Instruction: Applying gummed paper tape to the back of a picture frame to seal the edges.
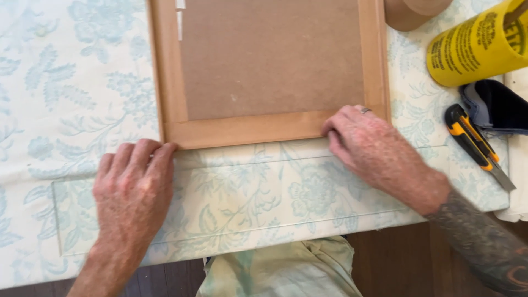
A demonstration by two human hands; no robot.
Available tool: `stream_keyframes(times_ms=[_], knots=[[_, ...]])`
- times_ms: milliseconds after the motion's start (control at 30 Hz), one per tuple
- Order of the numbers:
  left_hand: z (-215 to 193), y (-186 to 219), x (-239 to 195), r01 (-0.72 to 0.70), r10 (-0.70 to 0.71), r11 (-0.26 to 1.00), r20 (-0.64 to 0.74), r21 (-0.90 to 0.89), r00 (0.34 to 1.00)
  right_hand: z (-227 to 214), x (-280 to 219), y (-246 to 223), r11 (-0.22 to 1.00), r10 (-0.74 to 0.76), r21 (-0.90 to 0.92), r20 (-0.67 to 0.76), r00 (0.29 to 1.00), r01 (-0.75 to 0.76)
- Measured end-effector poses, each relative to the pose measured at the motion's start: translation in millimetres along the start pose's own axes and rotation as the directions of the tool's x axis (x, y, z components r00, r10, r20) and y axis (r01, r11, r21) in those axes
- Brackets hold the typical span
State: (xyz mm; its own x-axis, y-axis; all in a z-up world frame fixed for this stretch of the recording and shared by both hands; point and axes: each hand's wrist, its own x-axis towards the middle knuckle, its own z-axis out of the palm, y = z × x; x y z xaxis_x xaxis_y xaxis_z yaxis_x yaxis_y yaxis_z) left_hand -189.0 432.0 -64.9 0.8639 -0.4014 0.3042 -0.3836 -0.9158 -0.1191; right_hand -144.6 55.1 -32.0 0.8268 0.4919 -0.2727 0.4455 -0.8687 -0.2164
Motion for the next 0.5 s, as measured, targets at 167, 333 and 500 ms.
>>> stream_keyframes(times_ms=[167,333,500], knots=[[-6,0,1,0.031,-0.038,0.997,0.112,0.064,0.993,-17,-23,37,0.999,0.036,-0.017,-0.033,0.999,-0.037],[-9,-2,-1,0.026,-0.027,0.998,0.016,0.062,0.999,-32,-31,62,0.986,0.156,-0.079,0.159,0.975,-0.145],[-8,-2,-1,0.028,-0.029,0.999,0.017,0.027,0.999,-35,-29,60,0.993,0.112,-0.057,0.157,0.981,-0.104]])
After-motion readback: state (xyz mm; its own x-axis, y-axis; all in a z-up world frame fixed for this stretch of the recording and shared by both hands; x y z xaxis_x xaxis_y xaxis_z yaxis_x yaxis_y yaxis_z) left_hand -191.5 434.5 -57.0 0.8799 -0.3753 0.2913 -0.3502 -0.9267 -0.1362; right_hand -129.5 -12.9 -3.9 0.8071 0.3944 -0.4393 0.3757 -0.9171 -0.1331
